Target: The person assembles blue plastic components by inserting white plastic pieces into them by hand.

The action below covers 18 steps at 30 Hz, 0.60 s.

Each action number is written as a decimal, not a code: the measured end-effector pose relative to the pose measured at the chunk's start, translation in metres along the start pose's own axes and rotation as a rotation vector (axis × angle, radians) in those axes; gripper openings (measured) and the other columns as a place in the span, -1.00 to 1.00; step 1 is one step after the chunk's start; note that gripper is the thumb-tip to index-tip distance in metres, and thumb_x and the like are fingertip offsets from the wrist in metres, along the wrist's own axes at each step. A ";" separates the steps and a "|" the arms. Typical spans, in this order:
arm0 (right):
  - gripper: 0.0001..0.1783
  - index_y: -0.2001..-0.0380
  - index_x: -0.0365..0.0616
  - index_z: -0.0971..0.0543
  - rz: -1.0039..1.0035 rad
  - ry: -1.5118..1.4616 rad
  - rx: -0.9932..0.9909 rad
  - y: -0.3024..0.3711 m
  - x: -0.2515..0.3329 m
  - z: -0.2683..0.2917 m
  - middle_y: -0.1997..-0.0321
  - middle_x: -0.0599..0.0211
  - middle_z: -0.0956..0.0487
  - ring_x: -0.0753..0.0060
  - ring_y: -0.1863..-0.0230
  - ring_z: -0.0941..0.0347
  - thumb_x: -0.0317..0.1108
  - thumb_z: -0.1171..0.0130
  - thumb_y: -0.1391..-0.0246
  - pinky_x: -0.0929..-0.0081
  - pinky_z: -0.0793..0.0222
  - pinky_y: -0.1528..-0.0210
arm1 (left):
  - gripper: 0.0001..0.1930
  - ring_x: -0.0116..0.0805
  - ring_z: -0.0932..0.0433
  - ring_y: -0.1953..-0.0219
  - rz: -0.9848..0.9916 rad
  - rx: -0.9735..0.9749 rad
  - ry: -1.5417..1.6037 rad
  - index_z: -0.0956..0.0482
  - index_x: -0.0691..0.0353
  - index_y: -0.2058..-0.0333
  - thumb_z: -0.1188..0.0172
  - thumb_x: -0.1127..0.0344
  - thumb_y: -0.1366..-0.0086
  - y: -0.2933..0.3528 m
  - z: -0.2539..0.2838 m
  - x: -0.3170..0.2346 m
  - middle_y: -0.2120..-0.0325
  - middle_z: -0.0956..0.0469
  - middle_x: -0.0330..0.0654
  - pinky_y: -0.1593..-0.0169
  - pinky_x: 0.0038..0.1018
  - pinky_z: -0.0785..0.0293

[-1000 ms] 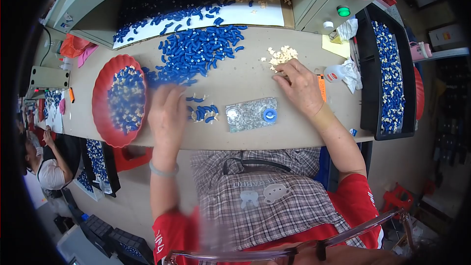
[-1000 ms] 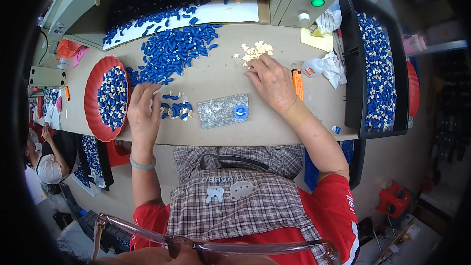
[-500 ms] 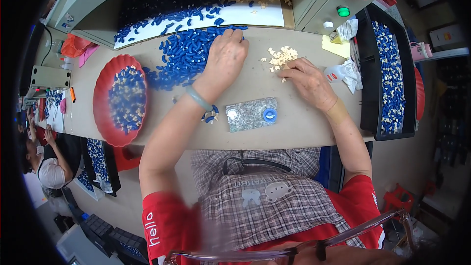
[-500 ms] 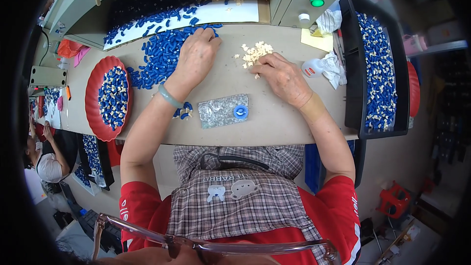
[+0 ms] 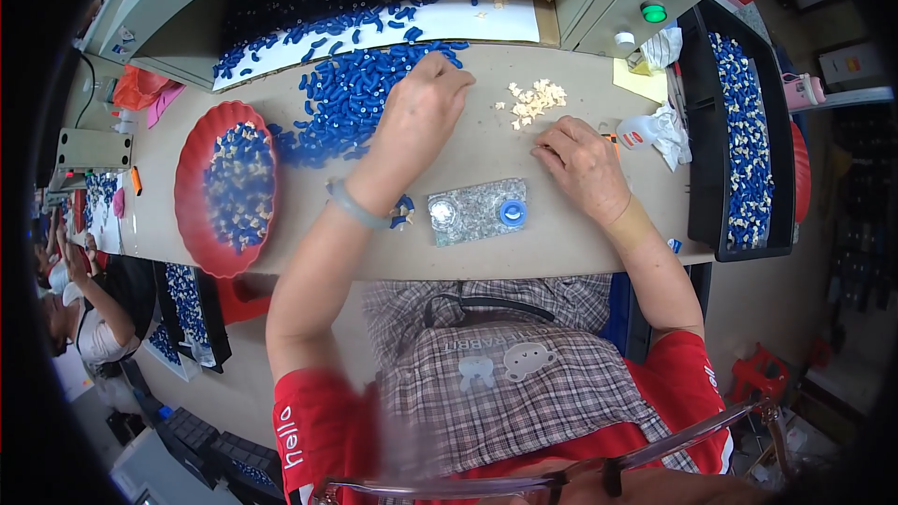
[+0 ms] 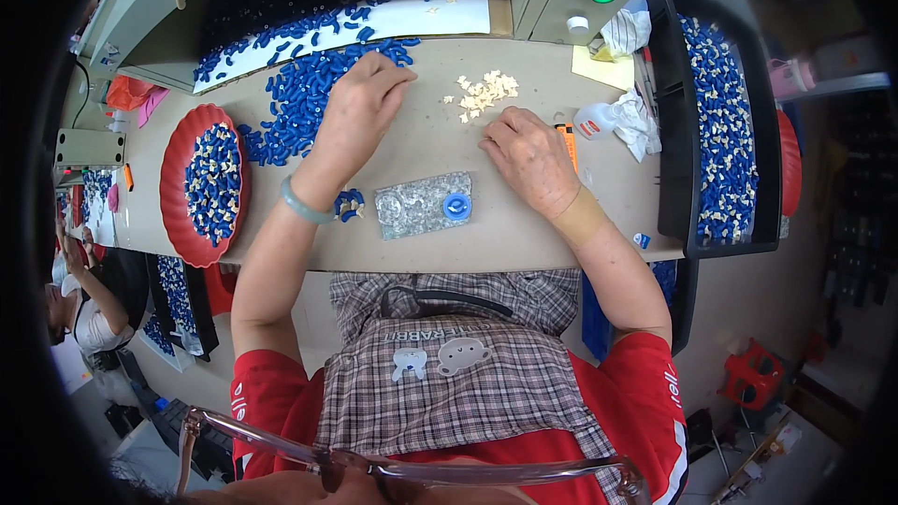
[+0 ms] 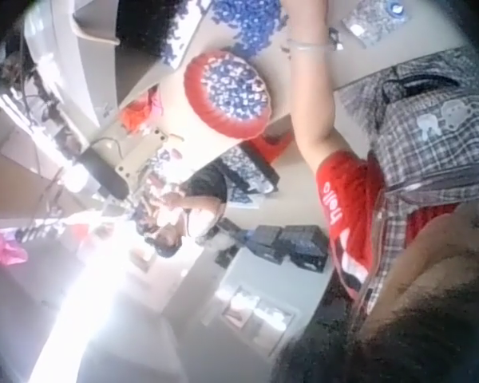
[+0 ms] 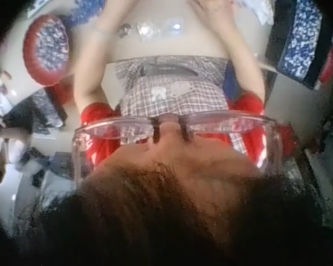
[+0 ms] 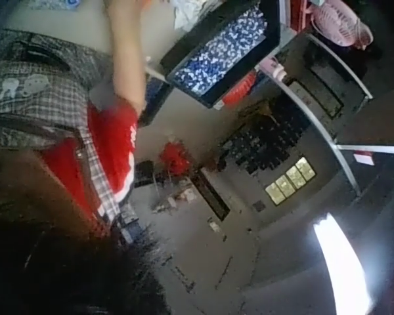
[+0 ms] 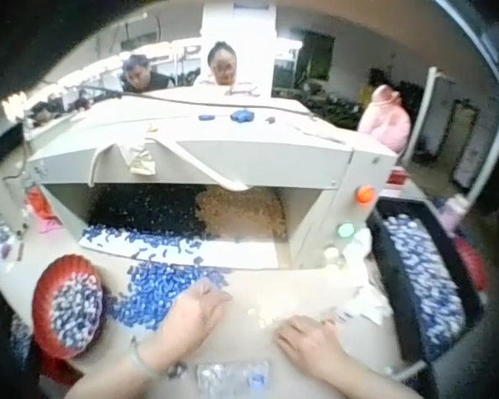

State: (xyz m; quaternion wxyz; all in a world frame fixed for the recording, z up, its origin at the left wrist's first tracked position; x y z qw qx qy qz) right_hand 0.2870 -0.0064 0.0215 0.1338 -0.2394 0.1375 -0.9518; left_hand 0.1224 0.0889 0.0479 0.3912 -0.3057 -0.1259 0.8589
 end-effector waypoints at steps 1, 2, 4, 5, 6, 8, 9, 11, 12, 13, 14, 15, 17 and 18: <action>-0.88 0.38 -0.22 -0.61 0.009 0.004 -0.004 0.000 0.001 0.000 0.33 0.23 -0.54 0.13 0.27 -0.56 -0.50 -0.34 0.03 0.25 -0.51 0.24 | -0.77 -0.19 -0.62 0.33 0.041 -0.012 0.147 -0.63 0.37 0.09 -0.19 0.55 -0.28 0.005 0.005 0.001 0.29 -0.57 -0.06 0.21 -0.42 -0.58; -0.88 0.38 -0.22 -0.61 0.008 0.004 -0.004 0.000 0.001 0.000 0.33 0.23 -0.54 0.13 0.27 -0.56 -0.50 -0.34 0.03 0.25 -0.51 0.24 | -0.77 -0.19 -0.62 0.33 0.041 -0.011 0.148 -0.63 0.37 0.09 -0.19 0.55 -0.28 0.012 0.006 -0.002 0.29 -0.57 -0.06 0.21 -0.42 -0.58; -0.89 0.38 -0.23 -0.61 0.050 0.048 0.005 0.000 0.006 -0.001 0.32 0.22 -0.54 0.14 0.26 -0.56 -0.51 -0.34 0.03 0.25 -0.51 0.24 | -0.81 -0.40 -0.58 0.37 0.483 0.014 0.747 -0.64 0.37 0.09 -0.21 0.51 -0.34 0.038 -0.005 0.020 0.37 -0.57 -0.22 0.23 -0.52 -0.54; -0.89 0.38 -0.23 -0.61 0.049 0.049 0.006 0.000 0.006 -0.002 0.32 0.22 -0.54 0.14 0.26 -0.56 -0.51 -0.34 0.03 0.25 -0.51 0.24 | -0.81 -0.40 -0.58 0.37 0.483 0.015 0.748 -0.64 0.37 0.09 -0.21 0.51 -0.34 0.046 -0.004 0.016 0.37 -0.57 -0.22 0.23 -0.52 -0.54; -0.88 0.38 -0.23 -0.61 0.078 0.056 -0.003 0.001 0.007 -0.001 0.33 0.24 -0.51 0.17 0.25 -0.55 -0.52 -0.32 0.04 0.26 -0.52 0.24 | -0.83 -0.48 -0.56 0.37 0.596 0.028 0.872 -0.64 0.36 0.10 -0.19 0.48 -0.37 0.057 -0.008 0.017 0.42 -0.56 -0.27 0.26 -0.56 -0.51; -0.87 0.37 -0.23 -0.60 0.107 0.066 -0.010 0.003 0.007 0.001 0.34 0.25 -0.48 0.21 0.24 -0.53 -0.53 -0.30 0.05 0.27 -0.52 0.23 | -0.85 -0.56 -0.54 0.36 0.709 0.042 0.998 -0.64 0.35 0.12 -0.18 0.46 -0.40 0.076 -0.014 0.016 0.46 -0.54 -0.32 0.28 -0.61 -0.48; -0.86 0.35 -0.24 -0.62 0.114 0.039 -0.004 0.003 0.007 0.001 0.33 0.25 -0.49 0.21 0.23 -0.54 -0.54 -0.31 0.06 0.28 -0.53 0.22 | -0.85 -0.57 -0.54 0.38 0.732 0.043 1.060 -0.63 0.33 0.12 -0.17 0.44 -0.41 0.085 -0.014 0.014 0.47 -0.55 -0.31 0.30 -0.63 -0.46; -0.85 0.33 -0.24 -0.64 0.123 0.011 0.005 0.003 0.006 0.003 0.32 0.26 -0.49 0.22 0.22 -0.54 -0.55 -0.31 0.06 0.29 -0.53 0.21 | -0.85 -0.58 -0.54 0.42 0.765 0.052 1.199 -0.59 0.31 0.12 -0.16 0.38 -0.43 0.100 -0.016 0.012 0.45 -0.61 -0.25 0.34 -0.67 -0.44; -0.83 0.32 -0.24 -0.65 0.117 -0.001 0.010 0.003 0.007 0.003 0.31 0.25 -0.51 0.21 0.22 -0.55 -0.56 -0.31 0.06 0.29 -0.53 0.20 | -0.85 -0.58 -0.54 0.42 0.766 0.051 1.199 -0.59 0.31 0.12 -0.16 0.38 -0.43 0.103 -0.014 0.008 0.45 -0.61 -0.25 0.34 -0.67 -0.44; -0.82 0.31 -0.23 -0.66 0.111 -0.015 0.015 0.003 0.007 0.003 0.30 0.25 -0.52 0.20 0.21 -0.55 -0.56 -0.31 0.07 0.30 -0.54 0.19 | -0.86 -0.56 -0.55 0.43 0.802 0.034 1.223 -0.58 0.31 0.12 -0.16 0.39 -0.43 0.108 -0.013 0.004 0.42 -0.64 -0.21 0.34 -0.66 -0.45; -0.82 0.31 -0.23 -0.66 0.111 -0.016 0.017 0.002 0.006 0.003 0.30 0.25 -0.52 0.20 0.21 -0.55 -0.56 -0.31 0.07 0.30 -0.54 0.19 | -0.86 -0.54 -0.57 0.43 0.838 0.017 1.247 -0.57 0.31 0.12 -0.17 0.39 -0.42 0.111 -0.013 0.002 0.39 -0.67 -0.17 0.34 -0.66 -0.46; -0.84 0.33 -0.24 -0.66 0.099 -0.025 0.024 -0.001 0.004 0.002 0.29 0.24 -0.53 0.19 0.21 -0.55 -0.55 -0.32 0.07 0.29 -0.54 0.18 | -0.86 -0.54 -0.57 0.43 0.841 0.015 1.245 -0.57 0.31 0.12 -0.17 0.39 -0.42 0.114 -0.013 0.000 0.39 -0.67 -0.17 0.34 -0.66 -0.46; -0.86 0.35 -0.25 -0.65 0.088 -0.038 0.032 -0.004 0.002 0.001 0.28 0.24 -0.53 0.18 0.20 -0.55 -0.55 -0.32 0.06 0.29 -0.54 0.17 | -0.87 -0.49 -0.62 0.41 0.774 0.003 1.346 -0.57 0.31 0.13 -0.18 0.42 -0.41 0.115 -0.015 -0.007 0.34 -0.69 -0.09 0.33 -0.64 -0.50; -0.87 0.36 -0.25 -0.64 0.111 -0.018 0.044 -0.005 0.003 0.001 0.28 0.24 -0.53 0.17 0.20 -0.55 -0.55 -0.31 0.06 0.29 -0.55 0.17 | -0.87 -0.49 -0.62 0.41 0.778 0.002 1.344 -0.57 0.31 0.13 -0.18 0.42 -0.41 0.116 -0.015 -0.008 0.34 -0.69 -0.09 0.33 -0.64 -0.50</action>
Point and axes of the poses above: each hand's wrist, its own y-axis away from the middle knuckle, its own z-axis out of the back of the hand, x = y × z, the point moved 8 cm from there along -y, towards the middle knuckle
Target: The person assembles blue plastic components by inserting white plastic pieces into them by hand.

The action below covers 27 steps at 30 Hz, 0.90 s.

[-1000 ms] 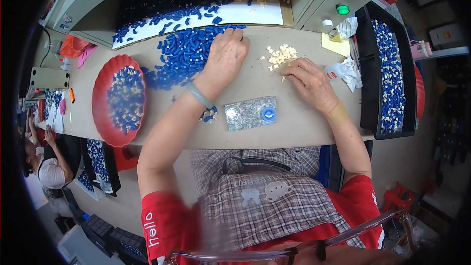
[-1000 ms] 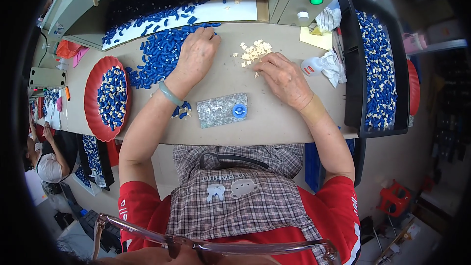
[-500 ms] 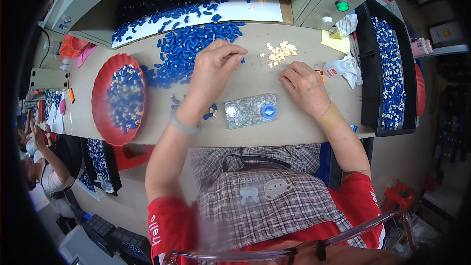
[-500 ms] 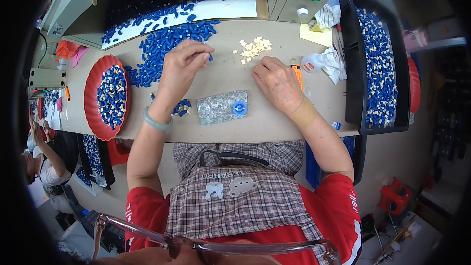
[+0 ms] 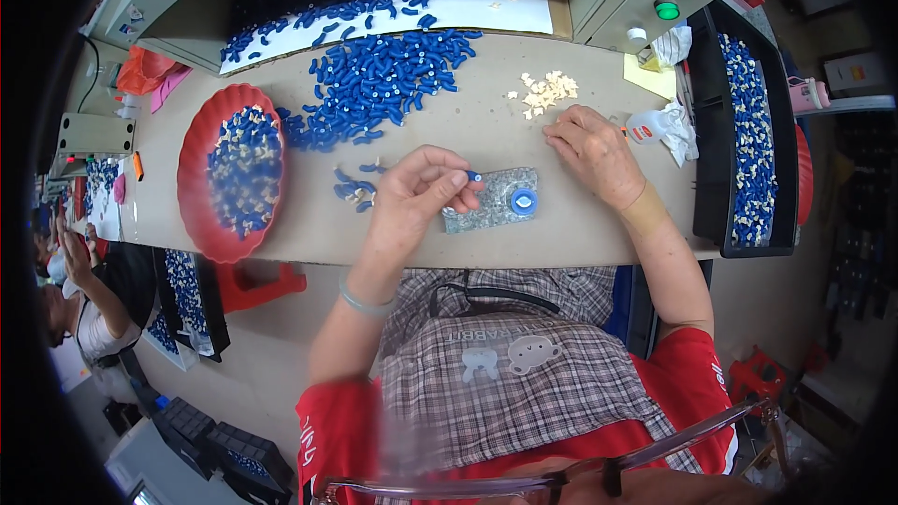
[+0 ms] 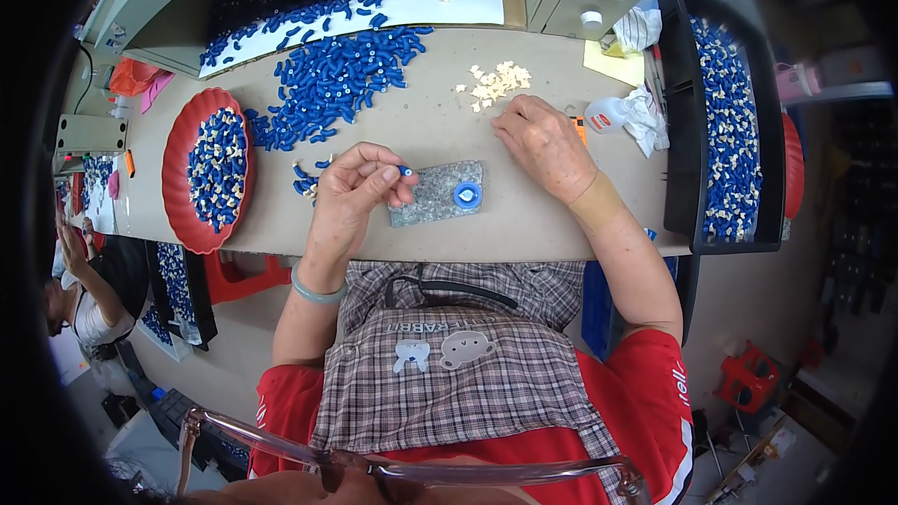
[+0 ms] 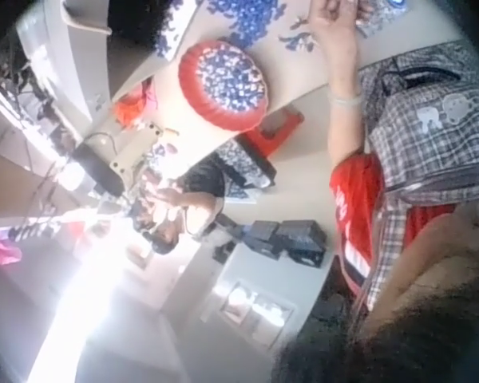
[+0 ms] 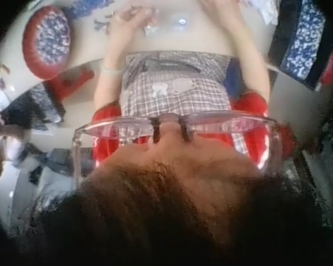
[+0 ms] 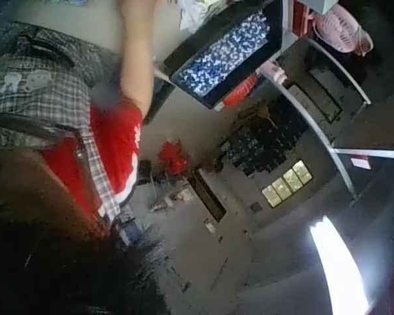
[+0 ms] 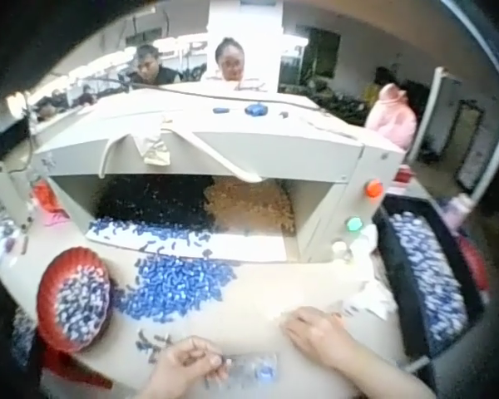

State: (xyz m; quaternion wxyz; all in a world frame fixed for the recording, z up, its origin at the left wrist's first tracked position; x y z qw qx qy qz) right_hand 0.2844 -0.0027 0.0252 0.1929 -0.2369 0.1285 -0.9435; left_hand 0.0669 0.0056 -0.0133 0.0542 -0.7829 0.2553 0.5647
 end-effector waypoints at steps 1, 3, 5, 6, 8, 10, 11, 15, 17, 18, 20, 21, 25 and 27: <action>-0.88 0.37 -0.25 -0.62 0.022 0.019 0.013 -0.001 0.001 0.000 0.28 0.23 -0.54 0.16 0.19 -0.55 -0.55 -0.31 0.06 0.29 -0.55 0.16 | -0.88 -0.47 -0.63 0.39 0.003 0.009 -0.005 -0.56 0.32 0.14 -0.19 0.44 -0.40 0.001 -0.002 0.000 0.33 -0.69 -0.06 0.32 -0.62 -0.52; -0.88 0.38 -0.25 -0.61 0.036 0.044 0.015 -0.002 0.003 0.000 0.28 0.23 -0.54 0.16 0.20 -0.55 -0.55 -0.30 0.06 0.29 -0.56 0.15 | -0.89 -0.45 -0.65 0.38 0.008 0.016 -0.011 -0.56 0.32 0.15 -0.20 0.46 -0.39 0.002 -0.005 0.001 0.31 -0.70 -0.03 0.30 -0.60 -0.55; -0.88 0.39 -0.24 -0.59 0.047 0.071 0.016 -0.003 0.001 -0.002 0.28 0.23 -0.54 0.16 0.20 -0.55 -0.55 -0.30 0.06 0.28 -0.56 0.15 | -0.92 -0.43 -0.66 0.37 0.033 0.044 0.025 -0.55 0.31 0.18 -0.20 0.50 -0.37 0.002 -0.008 0.003 0.31 -0.69 -0.02 0.28 -0.58 -0.57; -0.88 0.39 -0.23 -0.58 0.080 0.071 -0.001 -0.003 0.001 -0.003 0.28 0.23 -0.54 0.16 0.19 -0.56 -0.56 -0.29 0.06 0.28 -0.56 0.15 | -0.92 -0.43 -0.66 0.37 0.034 0.046 0.027 -0.55 0.31 0.18 -0.20 0.50 -0.37 0.003 -0.008 0.004 0.31 -0.69 -0.02 0.28 -0.58 -0.57; -0.87 0.38 -0.22 -0.57 0.109 0.075 -0.016 -0.003 -0.001 -0.002 0.28 0.23 -0.55 0.16 0.19 -0.56 -0.56 -0.28 0.06 0.27 -0.56 0.14 | -0.85 -0.44 -0.65 0.37 0.027 0.064 -0.030 -0.58 0.35 0.11 -0.18 0.49 -0.38 0.004 -0.007 0.006 0.30 -0.69 -0.04 0.27 -0.58 -0.56; -0.87 0.37 -0.20 -0.58 0.117 0.002 0.005 -0.003 -0.004 -0.002 0.28 0.25 -0.55 0.16 0.19 -0.57 -0.55 -0.29 0.05 0.26 -0.57 0.15 | -0.82 -0.45 -0.64 0.37 0.026 0.055 -0.039 -0.60 0.37 0.07 -0.18 0.47 -0.39 0.006 -0.009 0.003 0.30 -0.69 -0.06 0.26 -0.58 -0.56; -0.87 0.37 -0.20 -0.58 0.114 0.005 0.006 -0.002 -0.005 -0.002 0.28 0.25 -0.55 0.16 0.19 -0.57 -0.55 -0.29 0.05 0.26 -0.57 0.15 | -0.78 -0.46 -0.63 0.37 0.023 0.043 -0.049 -0.62 0.39 0.04 -0.17 0.46 -0.40 0.006 -0.008 0.001 0.30 -0.69 -0.07 0.26 -0.58 -0.55; -0.88 0.35 -0.19 -0.61 0.033 -0.063 -0.033 0.001 -0.013 0.001 0.28 0.29 -0.55 0.17 0.22 -0.58 -0.54 -0.30 0.03 0.28 -0.57 0.18 | -0.75 -0.48 -0.61 0.38 -0.022 0.063 -0.098 -0.64 0.40 0.01 -0.16 0.43 -0.41 0.008 -0.007 0.001 0.31 -0.69 -0.09 0.25 -0.58 -0.54; -0.87 0.34 -0.19 -0.62 0.055 -0.043 -0.032 0.003 -0.011 0.001 0.28 0.30 -0.55 0.18 0.23 -0.58 -0.54 -0.30 0.03 0.29 -0.57 0.19 | -0.78 -0.48 -0.61 0.38 0.015 0.038 -0.044 -0.66 0.40 0.06 -0.16 0.43 -0.41 0.010 -0.006 0.004 0.32 -0.69 -0.08 0.25 -0.57 -0.54; -0.87 0.34 -0.19 -0.63 0.047 -0.024 -0.039 0.003 -0.011 0.002 0.28 0.30 -0.55 0.19 0.23 -0.58 -0.54 -0.30 0.03 0.29 -0.57 0.20 | -0.78 -0.48 -0.61 0.38 0.015 0.037 -0.044 -0.66 0.40 0.06 -0.16 0.43 -0.41 0.011 -0.006 0.005 0.32 -0.69 -0.08 0.25 -0.57 -0.54; -0.87 0.34 -0.18 -0.64 0.041 -0.007 -0.046 0.003 -0.008 0.003 0.28 0.31 -0.55 0.21 0.23 -0.58 -0.54 -0.30 0.03 0.30 -0.57 0.20 | -0.78 -0.47 -0.62 0.38 0.012 0.047 -0.059 -0.66 0.40 0.05 -0.15 0.44 -0.41 0.013 -0.006 0.005 0.32 -0.69 -0.08 0.26 -0.57 -0.54; -0.87 0.34 -0.18 -0.66 0.050 0.005 -0.039 0.002 -0.005 0.005 0.28 0.31 -0.55 0.22 0.23 -0.58 -0.54 -0.31 0.04 0.31 -0.56 0.21 | -0.78 -0.47 -0.62 0.38 0.011 0.046 -0.059 -0.66 0.40 0.05 -0.15 0.44 -0.41 0.014 -0.006 0.005 0.32 -0.69 -0.08 0.26 -0.57 -0.54; -0.85 0.33 -0.18 -0.69 0.043 0.049 -0.034 0.003 0.003 0.004 0.27 0.28 -0.55 0.24 0.22 -0.58 -0.54 -0.32 0.05 0.33 -0.56 0.19 | -0.79 -0.48 -0.62 0.36 0.024 0.063 -0.032 -0.66 0.37 0.06 -0.15 0.44 -0.42 0.017 -0.007 0.005 0.30 -0.70 -0.09 0.24 -0.57 -0.54; -0.84 0.32 -0.19 -0.69 0.004 0.012 -0.029 0.004 -0.001 0.003 0.26 0.27 -0.55 0.23 0.20 -0.57 -0.54 -0.33 0.05 0.33 -0.56 0.17 | -0.80 -0.49 -0.62 0.34 0.030 0.071 -0.023 -0.66 0.34 0.06 -0.15 0.44 -0.42 0.018 -0.007 0.005 0.30 -0.69 -0.12 0.21 -0.57 -0.55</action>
Point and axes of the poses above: each hand's wrist, its own y-axis away from the middle knuckle, its own z-axis out of the back of the hand, x = y × z, the point moved 8 cm from there along -y, towards the middle knuckle
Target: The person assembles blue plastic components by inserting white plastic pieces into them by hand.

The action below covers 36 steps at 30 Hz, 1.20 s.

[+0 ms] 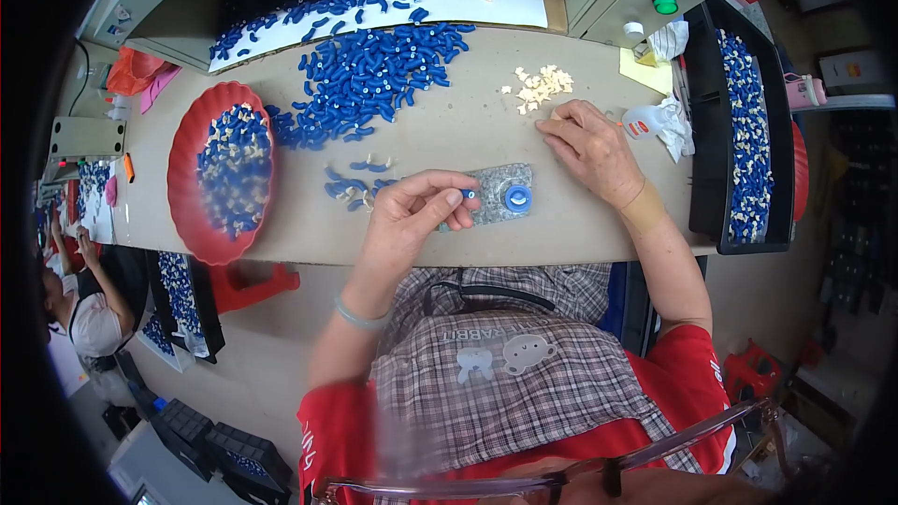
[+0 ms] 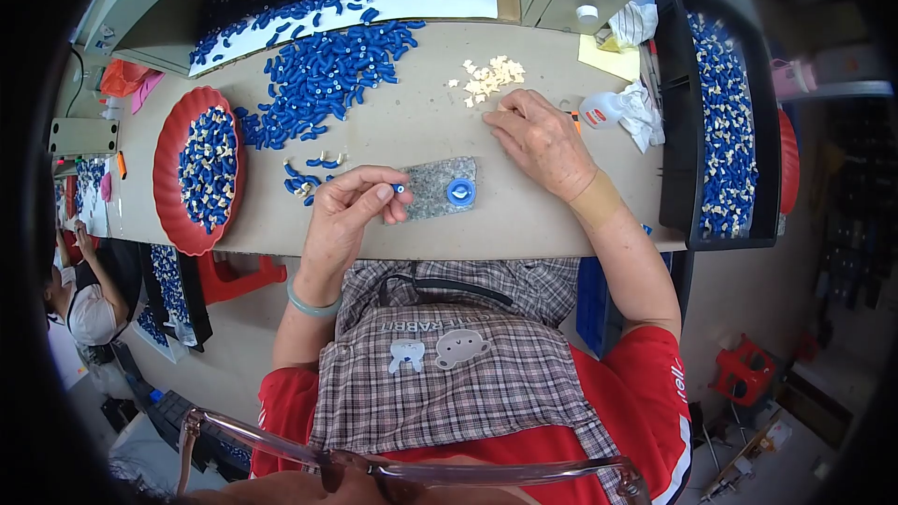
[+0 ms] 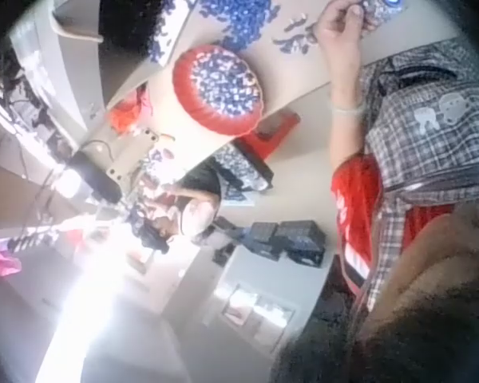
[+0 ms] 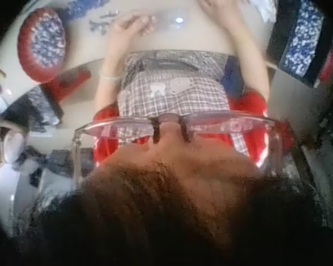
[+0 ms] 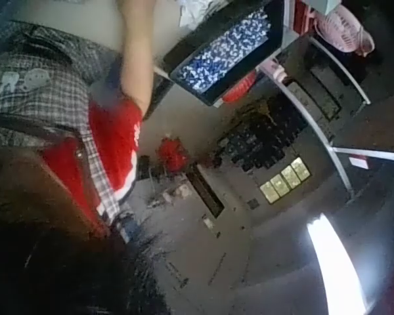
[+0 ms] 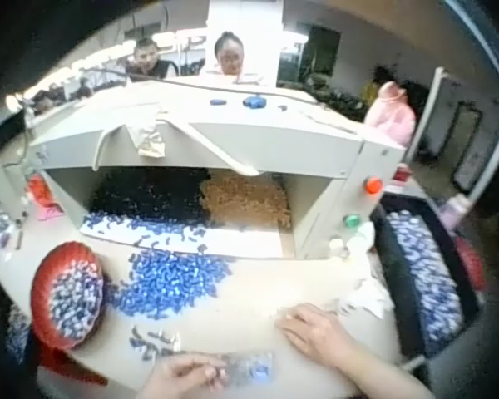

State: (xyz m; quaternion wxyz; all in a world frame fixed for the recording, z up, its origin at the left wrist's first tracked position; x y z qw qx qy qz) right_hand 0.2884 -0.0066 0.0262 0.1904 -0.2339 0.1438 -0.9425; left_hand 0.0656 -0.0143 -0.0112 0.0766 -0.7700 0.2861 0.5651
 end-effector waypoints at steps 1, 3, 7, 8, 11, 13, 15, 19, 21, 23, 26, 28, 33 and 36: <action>-0.83 0.31 -0.21 -0.70 -0.042 -0.036 0.004 0.001 -0.004 -0.001 0.25 0.26 -0.56 0.22 0.19 -0.57 -0.53 -0.34 0.05 0.32 -0.55 0.16 | -0.80 -0.49 -0.62 0.34 0.006 0.008 0.001 -0.65 0.35 0.07 -0.14 0.45 -0.42 0.000 -0.001 0.000 0.30 -0.70 -0.11 0.22 -0.57 -0.55; -0.82 0.30 -0.22 -0.70 -0.045 -0.065 0.005 0.002 -0.008 -0.004 0.25 0.25 -0.56 0.20 0.19 -0.57 -0.53 -0.34 0.05 0.32 -0.55 0.14 | -0.81 -0.48 -0.62 0.34 0.012 0.016 0.001 -0.65 0.35 0.07 -0.14 0.45 -0.42 0.000 -0.001 0.001 0.29 -0.70 -0.11 0.23 -0.57 -0.55; -0.82 0.29 -0.21 -0.70 -0.039 -0.115 0.036 -0.002 -0.015 -0.005 0.23 0.23 -0.57 0.14 0.18 -0.57 -0.50 -0.36 0.04 0.29 -0.54 0.11 | -0.82 -0.47 -0.64 0.34 0.030 0.039 -0.001 -0.64 0.34 0.07 -0.13 0.45 -0.43 0.002 -0.003 0.003 0.29 -0.70 -0.10 0.23 -0.57 -0.56; -0.82 0.29 -0.21 -0.70 -0.040 -0.114 0.037 -0.002 -0.015 -0.004 0.23 0.23 -0.57 0.14 0.18 -0.57 -0.50 -0.36 0.04 0.29 -0.54 0.11 | -0.82 -0.47 -0.64 0.34 0.034 0.047 0.013 -0.63 0.34 0.07 -0.13 0.45 -0.43 0.002 -0.004 0.004 0.29 -0.70 -0.10 0.23 -0.57 -0.57; -0.80 0.27 -0.18 -0.70 -0.052 -0.118 0.057 -0.001 -0.016 -0.004 0.22 0.22 -0.58 0.12 0.18 -0.57 -0.49 -0.36 0.04 0.28 -0.53 0.10 | -0.82 -0.47 -0.64 0.34 0.032 0.053 0.010 -0.63 0.34 0.07 -0.14 0.45 -0.43 0.002 -0.004 0.005 0.28 -0.70 -0.09 0.22 -0.55 -0.58; -0.81 0.28 -0.19 -0.68 -0.093 -0.157 0.071 -0.001 -0.019 -0.005 0.19 0.22 -0.59 0.11 0.17 -0.57 -0.49 -0.35 0.04 0.27 -0.54 0.09 | -0.82 -0.46 -0.65 0.34 0.034 0.059 0.025 -0.63 0.34 0.07 -0.14 0.45 -0.42 0.002 -0.004 0.007 0.28 -0.70 -0.08 0.22 -0.55 -0.59; -0.83 0.31 -0.20 -0.66 -0.103 -0.168 0.088 -0.003 -0.022 -0.006 0.21 0.23 -0.59 0.11 0.17 -0.57 -0.50 -0.34 0.04 0.27 -0.54 0.10 | -0.82 -0.45 -0.65 0.34 0.036 0.066 0.040 -0.63 0.34 0.07 -0.15 0.44 -0.42 0.002 -0.005 0.007 0.28 -0.70 -0.08 0.22 -0.54 -0.59; -0.90 0.38 -0.21 -0.62 -0.058 -0.101 0.102 -0.005 -0.016 -0.006 0.26 0.25 -0.57 0.13 0.20 -0.58 -0.53 -0.31 0.04 0.26 -0.55 0.13 | -0.83 -0.43 -0.66 0.35 0.054 0.071 0.065 -0.63 0.35 0.08 -0.17 0.46 -0.41 0.002 -0.007 0.008 0.29 -0.70 -0.07 0.23 -0.55 -0.60; -0.90 0.38 -0.21 -0.62 -0.023 -0.075 0.079 -0.005 -0.014 -0.003 0.27 0.25 -0.57 0.14 0.21 -0.58 -0.53 -0.31 0.04 0.26 -0.55 0.14 | -0.83 -0.43 -0.66 0.35 0.067 0.072 0.089 -0.63 0.35 0.08 -0.17 0.46 -0.40 0.002 -0.007 0.009 0.29 -0.70 -0.07 0.24 -0.55 -0.60; -0.90 0.39 -0.21 -0.62 0.014 -0.050 0.056 -0.003 -0.012 -0.001 0.29 0.25 -0.56 0.16 0.22 -0.58 -0.53 -0.31 0.04 0.27 -0.55 0.15 | -0.81 -0.39 -0.66 0.35 0.071 0.074 0.047 -0.60 0.40 0.08 -0.19 0.44 -0.39 0.003 -0.007 0.009 0.28 -0.70 -0.01 0.24 -0.54 -0.59; -0.89 0.40 -0.21 -0.64 0.015 -0.040 0.012 0.000 -0.013 0.002 0.27 0.28 -0.55 0.20 0.21 -0.57 -0.52 -0.34 0.07 0.29 -0.55 0.16 | -0.82 -0.41 -0.65 0.36 0.084 0.069 0.075 -0.60 0.39 0.10 -0.20 0.45 -0.38 0.004 -0.007 0.010 0.29 -0.70 -0.01 0.24 -0.54 -0.59; -0.86 0.39 -0.20 -0.67 -0.008 -0.024 -0.013 0.000 -0.014 0.005 0.25 0.29 -0.54 0.22 0.20 -0.56 -0.50 -0.38 0.10 0.31 -0.54 0.16 | -0.80 -0.43 -0.64 0.36 0.078 0.071 0.057 -0.60 0.40 0.07 -0.20 0.44 -0.38 0.004 -0.007 0.010 0.29 -0.69 -0.03 0.23 -0.55 -0.58; -0.83 0.35 -0.20 -0.69 -0.050 -0.046 -0.008 0.004 -0.018 0.006 0.24 0.28 -0.53 0.23 0.19 -0.55 -0.48 -0.40 0.11 0.33 -0.54 0.15 | -0.74 -0.45 -0.62 0.35 0.101 0.062 0.066 -0.60 0.42 0.00 -0.17 0.42 -0.41 0.004 -0.009 0.011 0.30 -0.69 -0.08 0.21 -0.56 -0.56; -0.82 0.34 -0.20 -0.69 -0.070 -0.058 -0.008 0.004 -0.020 0.006 0.23 0.27 -0.53 0.22 0.19 -0.55 -0.48 -0.40 0.10 0.32 -0.53 0.14 | -0.72 -0.46 -0.61 0.34 0.070 0.070 0.033 -0.61 0.42 -0.02 -0.16 0.40 -0.42 0.004 -0.009 0.009 0.30 -0.69 -0.10 0.19 -0.56 -0.55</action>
Point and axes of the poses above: each hand's wrist, its own y-axis away from the middle knuckle, its own z-axis out of the back of the hand, x = y × z, the point moved 8 cm from there along -y, towards the middle knuckle
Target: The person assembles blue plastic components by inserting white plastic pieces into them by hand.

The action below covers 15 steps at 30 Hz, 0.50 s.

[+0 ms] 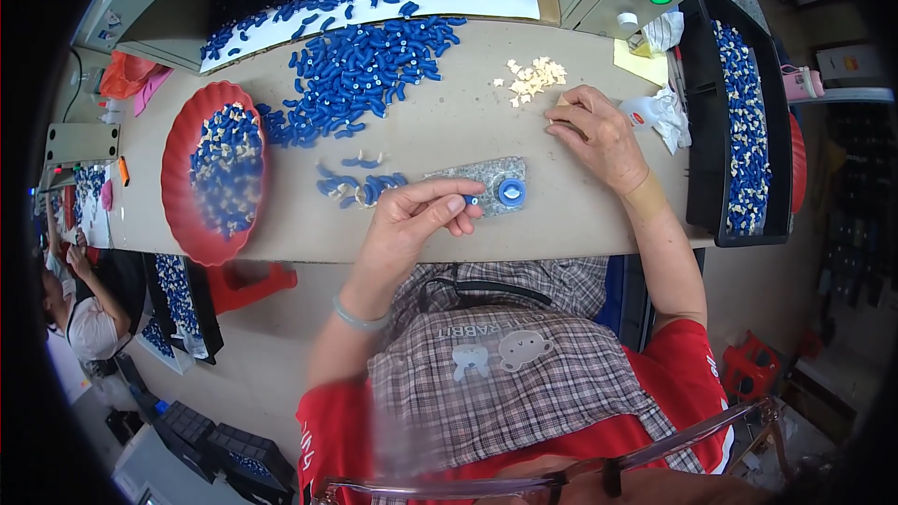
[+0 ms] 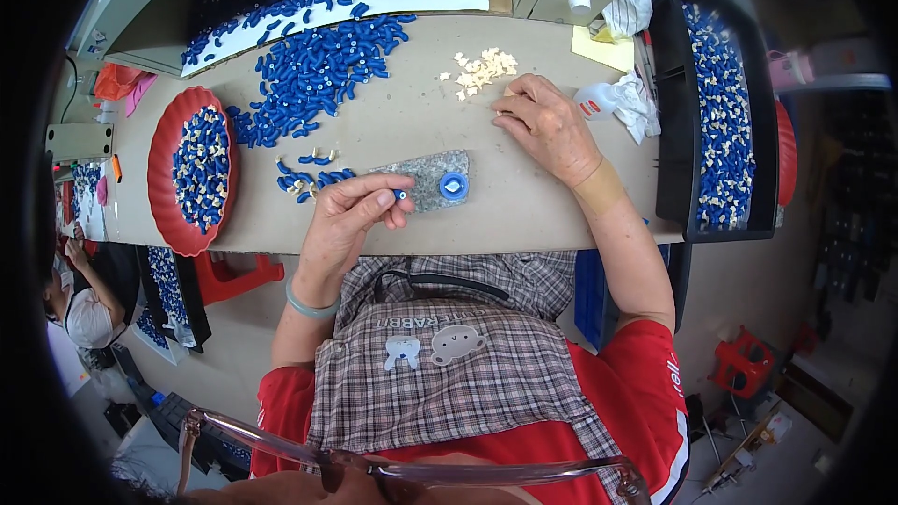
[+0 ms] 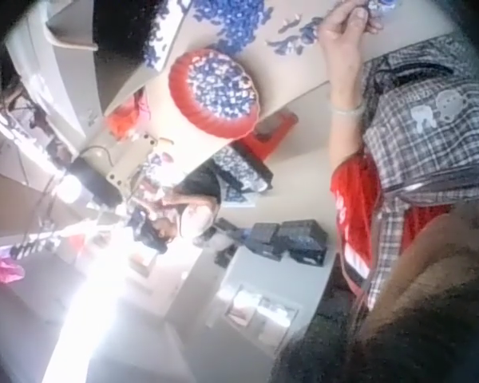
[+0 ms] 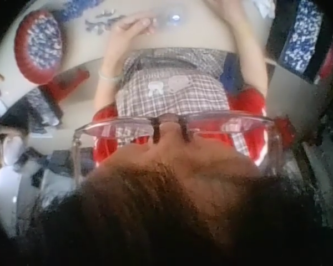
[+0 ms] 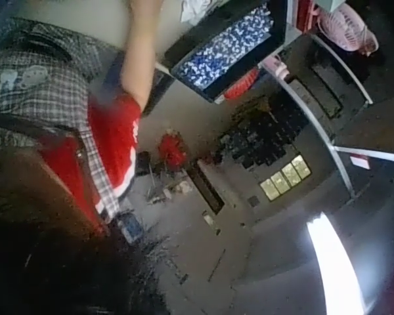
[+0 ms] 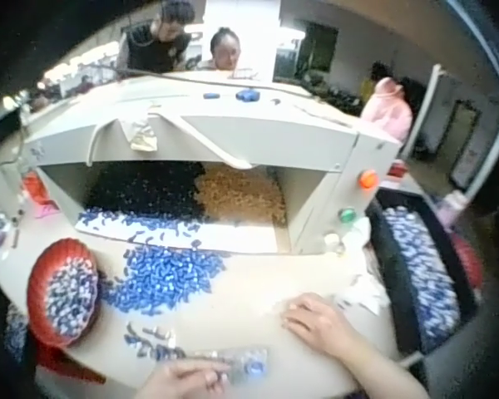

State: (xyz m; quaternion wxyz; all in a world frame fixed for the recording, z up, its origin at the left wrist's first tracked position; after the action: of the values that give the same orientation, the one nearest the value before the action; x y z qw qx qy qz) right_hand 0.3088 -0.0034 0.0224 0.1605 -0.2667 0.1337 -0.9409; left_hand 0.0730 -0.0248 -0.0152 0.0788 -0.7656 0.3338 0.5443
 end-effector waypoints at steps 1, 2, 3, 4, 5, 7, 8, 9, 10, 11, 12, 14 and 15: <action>-0.82 0.33 -0.21 -0.69 -0.013 -0.013 -0.002 0.000 -0.002 0.000 0.23 0.27 -0.53 0.22 0.19 -0.55 -0.48 -0.40 0.09 0.32 -0.54 0.13 | -0.73 -0.46 -0.61 0.33 0.006 0.002 0.016 -0.62 0.41 0.00 -0.16 0.40 -0.42 0.000 0.000 0.000 0.29 -0.69 -0.09 0.19 -0.56 -0.55; -0.82 0.33 -0.21 -0.69 -0.013 -0.014 -0.002 0.000 -0.002 -0.001 0.23 0.27 -0.53 0.22 0.19 -0.55 -0.48 -0.40 0.09 0.32 -0.54 0.13 | -0.74 -0.45 -0.62 0.33 0.013 0.003 0.033 -0.63 0.41 0.01 -0.17 0.40 -0.42 0.000 -0.001 0.001 0.29 -0.69 -0.09 0.19 -0.56 -0.56; -0.82 0.33 -0.21 -0.68 -0.023 -0.022 -0.001 0.001 -0.004 -0.002 0.23 0.27 -0.54 0.21 0.19 -0.56 -0.49 -0.39 0.08 0.32 -0.54 0.14 | -0.74 -0.45 -0.62 0.33 0.013 0.004 0.032 -0.63 0.41 0.01 -0.17 0.40 -0.42 0.000 -0.001 0.001 0.29 -0.69 -0.09 0.19 -0.56 -0.56; -0.82 0.32 -0.22 -0.68 -0.033 -0.031 0.001 0.001 -0.005 -0.003 0.23 0.26 -0.54 0.20 0.20 -0.56 -0.50 -0.38 0.06 0.32 -0.54 0.14 | -0.75 -0.45 -0.62 0.33 0.012 0.004 0.035 -0.63 0.40 0.02 -0.17 0.40 -0.42 0.000 -0.001 0.000 0.29 -0.69 -0.09 0.19 -0.55 -0.56; -0.82 0.32 -0.22 -0.68 -0.033 -0.031 0.000 0.001 -0.005 -0.003 0.23 0.26 -0.54 0.20 0.20 -0.56 -0.50 -0.38 0.06 0.32 -0.54 0.14 | -0.76 -0.45 -0.63 0.33 0.011 0.005 0.038 -0.63 0.40 0.02 -0.17 0.41 -0.42 0.000 -0.001 0.000 0.29 -0.69 -0.09 0.19 -0.55 -0.56; -0.84 0.32 -0.21 -0.67 -0.022 -0.018 -0.017 0.001 -0.004 -0.004 0.23 0.26 -0.54 0.19 0.22 -0.57 -0.52 -0.35 0.04 0.33 -0.54 0.15 | -0.76 -0.45 -0.63 0.33 0.013 0.005 0.050 -0.62 0.40 0.02 -0.16 0.41 -0.42 0.000 -0.002 0.001 0.29 -0.69 -0.08 0.19 -0.55 -0.57; -0.84 0.32 -0.21 -0.67 -0.023 -0.018 -0.017 0.002 -0.004 -0.005 0.23 0.26 -0.54 0.19 0.22 -0.57 -0.52 -0.35 0.04 0.33 -0.54 0.15 | -0.77 -0.44 -0.64 0.33 0.015 0.005 0.064 -0.62 0.39 0.03 -0.16 0.41 -0.42 0.000 -0.003 0.001 0.28 -0.69 -0.08 0.20 -0.55 -0.58; -0.84 0.32 -0.21 -0.65 -0.001 0.019 -0.040 0.002 -0.003 -0.005 0.22 0.26 -0.54 0.19 0.22 -0.57 -0.52 -0.34 0.03 0.33 -0.54 0.16 | -0.77 -0.44 -0.64 0.33 0.015 0.005 0.063 -0.62 0.39 0.03 -0.16 0.41 -0.42 0.000 -0.003 0.001 0.28 -0.69 -0.08 0.20 -0.55 -0.58; -0.84 0.31 -0.21 -0.64 0.020 0.057 -0.063 0.002 -0.001 -0.004 0.22 0.26 -0.54 0.19 0.23 -0.58 -0.53 -0.34 0.03 0.33 -0.55 0.17 | -0.77 -0.44 -0.64 0.33 0.019 0.012 0.074 -0.61 0.39 0.03 -0.16 0.41 -0.42 0.000 -0.003 0.002 0.28 -0.69 -0.08 0.21 -0.56 -0.58; -0.84 0.31 -0.21 -0.64 0.020 0.056 -0.063 0.002 0.000 -0.004 0.22 0.26 -0.54 0.19 0.23 -0.58 -0.53 -0.34 0.03 0.33 -0.55 0.17 | -0.77 -0.44 -0.64 0.33 0.023 0.019 0.084 -0.61 0.39 0.03 -0.16 0.41 -0.42 0.000 -0.004 0.003 0.27 -0.69 -0.07 0.21 -0.56 -0.59; -0.84 0.31 -0.21 -0.63 0.032 0.089 -0.084 0.002 0.003 -0.002 0.22 0.27 -0.55 0.19 0.23 -0.58 -0.53 -0.33 0.02 0.33 -0.55 0.18 | -0.77 -0.44 -0.64 0.33 0.023 0.017 0.084 -0.61 0.39 0.03 -0.16 0.41 -0.42 0.000 -0.003 0.003 0.27 -0.69 -0.07 0.21 -0.56 -0.59; -0.84 0.30 -0.21 -0.62 0.044 0.122 -0.104 0.002 0.007 0.001 0.23 0.27 -0.56 0.19 0.23 -0.58 -0.54 -0.33 0.01 0.32 -0.56 0.20 | -0.77 -0.44 -0.64 0.33 0.046 0.026 0.170 -0.60 0.39 0.03 -0.16 0.42 -0.42 0.000 -0.004 0.005 0.26 -0.69 -0.07 0.22 -0.56 -0.59; -0.85 0.30 -0.22 -0.61 0.032 0.083 -0.116 0.003 0.008 0.003 0.24 0.27 -0.57 0.18 0.24 -0.58 -0.54 -0.32 0.00 0.32 -0.55 0.20 | -0.77 -0.44 -0.64 0.33 0.047 0.025 0.171 -0.60 0.39 0.03 -0.16 0.42 -0.42 0.000 -0.004 0.005 0.26 -0.69 -0.07 0.22 -0.56 -0.59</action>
State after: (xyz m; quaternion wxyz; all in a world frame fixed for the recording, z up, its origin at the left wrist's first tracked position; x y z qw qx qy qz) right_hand 0.3044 -0.0098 0.0275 0.1541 -0.2343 0.1986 -0.9391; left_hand 0.0769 -0.0288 -0.0185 0.0465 -0.8002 0.3640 0.4744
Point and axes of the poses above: each hand's wrist, its own y-axis away from the middle knuckle, its own z-axis out of the back of the hand, x = y × z, the point moved 8 cm from there along -y, towards the middle knuckle
